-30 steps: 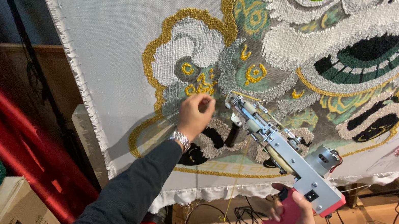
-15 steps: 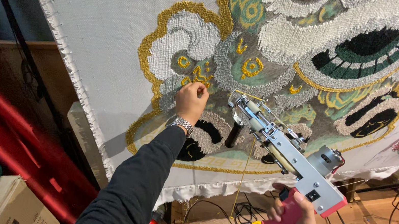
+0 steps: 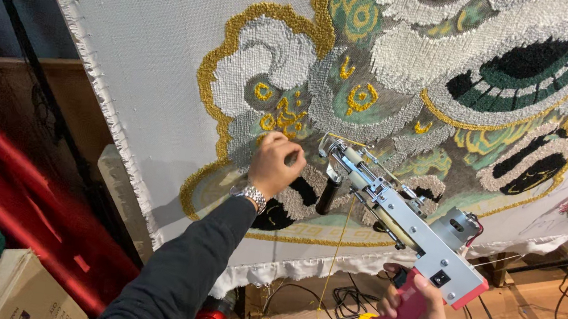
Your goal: The person uses a tufting gun to apply yellow yarn into a stretched canvas, forming a decorative design. They guide the tool along the pattern and occasionally adjust the yarn with their hand.
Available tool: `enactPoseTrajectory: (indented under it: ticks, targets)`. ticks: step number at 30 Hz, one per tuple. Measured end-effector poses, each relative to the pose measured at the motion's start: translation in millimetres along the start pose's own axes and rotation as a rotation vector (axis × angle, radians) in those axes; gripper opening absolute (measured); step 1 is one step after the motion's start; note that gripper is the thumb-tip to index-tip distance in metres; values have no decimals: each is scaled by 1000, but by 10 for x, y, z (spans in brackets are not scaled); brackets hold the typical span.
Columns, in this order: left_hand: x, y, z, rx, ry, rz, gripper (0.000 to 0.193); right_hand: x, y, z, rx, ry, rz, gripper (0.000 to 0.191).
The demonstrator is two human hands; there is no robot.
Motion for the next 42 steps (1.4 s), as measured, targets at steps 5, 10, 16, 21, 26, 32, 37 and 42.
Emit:
enactPoseTrajectory:
  ticks: [5, 10, 16, 21, 26, 32, 37, 42]
  targets:
    - [236, 233, -11, -295, 155, 217, 27, 63, 40, 20, -8, -9, 12, 45]
    - [818, 551, 110, -717, 758, 417, 56, 173, 71, 58, 11, -13, 118, 56]
    - [1077, 842, 353, -1034, 689, 434, 47, 231, 123, 39, 65, -9, 179, 64]
    - [940, 815, 264, -986, 685, 457, 27, 248, 105, 48, 79, 50, 151, 67]
    - [825, 797, 196, -1025, 612, 528, 28, 288, 86, 51, 96, 38, 155, 66]
    - [791, 846, 230, -917, 783, 595, 30, 325, 70, 39, 97, 66, 101, 65]
    - [782, 885, 321, -914, 877, 546, 25, 382, 60, 21, 113, 84, 85, 65]
    - [724, 914, 327, -943, 766, 524, 27, 426, 73, 1, 141, 87, 110, 65]
Point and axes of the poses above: each hand's wrist, its own y-axis away from the middle knuckle, its own x-axis out of the palm, z = x × y, the point moved 5 cm from there along -y, towards the middle knuckle, and after that the axes turned 12 degrees about y, right-handed, at the moved point
